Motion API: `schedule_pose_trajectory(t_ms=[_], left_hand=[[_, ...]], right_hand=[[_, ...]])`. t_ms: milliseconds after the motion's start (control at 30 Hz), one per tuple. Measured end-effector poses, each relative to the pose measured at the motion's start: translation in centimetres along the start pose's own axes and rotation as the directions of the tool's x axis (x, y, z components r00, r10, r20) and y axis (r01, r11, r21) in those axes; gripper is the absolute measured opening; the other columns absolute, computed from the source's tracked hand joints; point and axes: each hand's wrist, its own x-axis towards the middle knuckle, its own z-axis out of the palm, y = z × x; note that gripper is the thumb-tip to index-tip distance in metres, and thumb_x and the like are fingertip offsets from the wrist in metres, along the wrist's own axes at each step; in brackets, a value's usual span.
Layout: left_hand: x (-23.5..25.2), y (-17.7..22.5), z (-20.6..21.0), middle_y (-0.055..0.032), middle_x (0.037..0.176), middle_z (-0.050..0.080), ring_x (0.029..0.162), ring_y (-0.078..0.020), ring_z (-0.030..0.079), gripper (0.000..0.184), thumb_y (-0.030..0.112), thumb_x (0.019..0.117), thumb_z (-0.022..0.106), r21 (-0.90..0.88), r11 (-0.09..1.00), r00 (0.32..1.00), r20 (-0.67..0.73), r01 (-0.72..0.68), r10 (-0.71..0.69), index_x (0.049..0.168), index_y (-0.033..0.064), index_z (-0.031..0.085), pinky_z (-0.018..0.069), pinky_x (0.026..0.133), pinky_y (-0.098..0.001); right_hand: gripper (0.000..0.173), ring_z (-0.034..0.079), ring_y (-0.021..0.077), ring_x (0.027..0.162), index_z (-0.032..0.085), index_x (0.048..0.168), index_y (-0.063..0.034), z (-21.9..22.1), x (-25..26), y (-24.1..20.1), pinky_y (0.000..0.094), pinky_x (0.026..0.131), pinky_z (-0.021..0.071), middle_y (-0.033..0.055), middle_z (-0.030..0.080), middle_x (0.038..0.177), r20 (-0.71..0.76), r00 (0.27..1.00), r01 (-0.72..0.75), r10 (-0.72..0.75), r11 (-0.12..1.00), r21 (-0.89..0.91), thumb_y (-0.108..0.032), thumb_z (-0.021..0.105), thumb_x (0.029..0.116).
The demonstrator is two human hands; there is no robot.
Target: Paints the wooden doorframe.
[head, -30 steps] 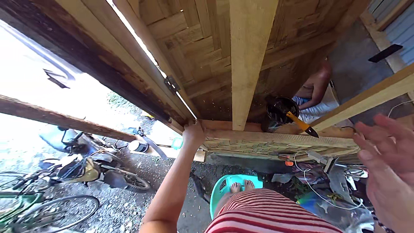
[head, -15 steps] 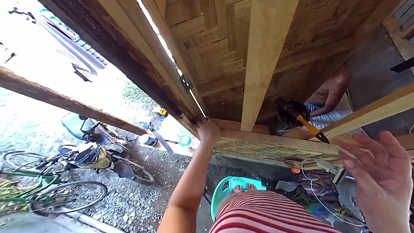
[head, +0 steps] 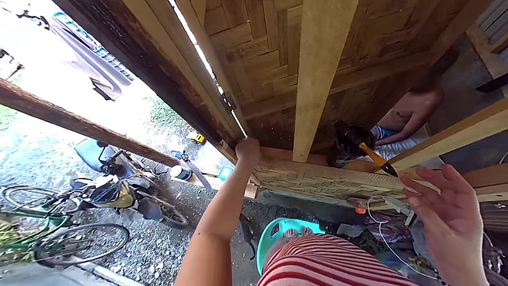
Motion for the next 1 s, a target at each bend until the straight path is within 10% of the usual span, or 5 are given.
schedule_pose_trajectory(t_ms=[200, 333, 667, 867, 1000], left_hand=[[0.3, 0.7, 0.0, -0.0202, 0.129, 0.064, 0.118, -0.0417, 0.062, 0.034, 0.021, 0.0831, 0.078, 0.046, 0.998, 0.998, -0.019, -0.053, 0.054, 0.110, 0.0015, 0.072, 0.0561, 0.085, -0.0610], [1.0, 0.6, -0.1, -0.0177, 0.135, 0.061, 0.117, -0.0412, 0.063, 0.057, 0.012, 0.0783, 0.079, 0.073, 0.992, 0.993, -0.059, -0.102, 0.106, 0.133, 0.0078, 0.062, 0.0564, 0.085, -0.0604], [2.2, 0.4, -1.6, -0.0232, 0.108, 0.069, 0.106, -0.0431, 0.066, 0.026, 0.024, 0.0850, 0.077, -0.057, 0.949, 0.950, 0.038, -0.309, 0.311, 0.098, 0.0013, 0.072, 0.0531, 0.088, -0.0664], [0.7, 5.1, -2.3, -0.0281, 0.111, 0.068, 0.108, -0.0449, 0.066, 0.045, 0.030, 0.0813, 0.083, -0.225, 0.931, 0.941, 0.113, -0.287, 0.317, 0.104, -0.0060, 0.069, 0.0521, 0.090, -0.0670], [0.7, 6.7, -1.8, -0.0256, 0.100, 0.070, 0.082, -0.0360, 0.072, 0.040, 0.021, 0.0833, 0.082, -0.330, 0.911, 0.936, 0.163, -0.246, 0.312, 0.108, -0.0064, 0.067, 0.0593, 0.077, -0.0556]], right_hand=[[0.084, 0.061, 0.0277, 0.127, 0.026, 0.159, -0.0039, -0.5, -0.5, 0.4, 0.0361, 0.099, 0.0591, 0.0135, 0.052, 0.147, -0.010, 0.999, -0.039, 0.039, 0.999, 0.010, -0.020, 0.073, 0.0906], [0.083, 0.062, 0.0284, 0.126, 0.027, 0.158, -0.0034, -0.5, -0.6, 0.6, 0.0367, 0.097, 0.0597, 0.0140, 0.053, 0.147, -0.017, 0.999, -0.048, 0.048, 0.999, 0.022, -0.019, 0.072, 0.0909], [0.078, 0.061, 0.0278, 0.127, 0.030, 0.157, -0.0018, 0.4, -1.0, 1.3, 0.0362, 0.097, 0.0595, 0.0146, 0.053, 0.147, 0.004, 0.996, -0.090, 0.090, 0.995, 0.032, -0.015, 0.070, 0.0908], [0.076, 0.063, 0.0272, 0.124, 0.031, 0.156, -0.0016, 1.2, -1.1, 1.7, 0.0355, 0.095, 0.0608, 0.0148, 0.053, 0.145, 0.016, 0.996, -0.094, 0.093, 0.995, 0.045, -0.014, 0.069, 0.0914], [0.077, 0.064, 0.0269, 0.123, 0.031, 0.156, -0.0001, 1.6, -1.4, 2.3, 0.0355, 0.094, 0.0607, 0.0159, 0.054, 0.145, 0.008, 0.992, -0.125, 0.125, 0.991, 0.038, -0.012, 0.068, 0.0901]])
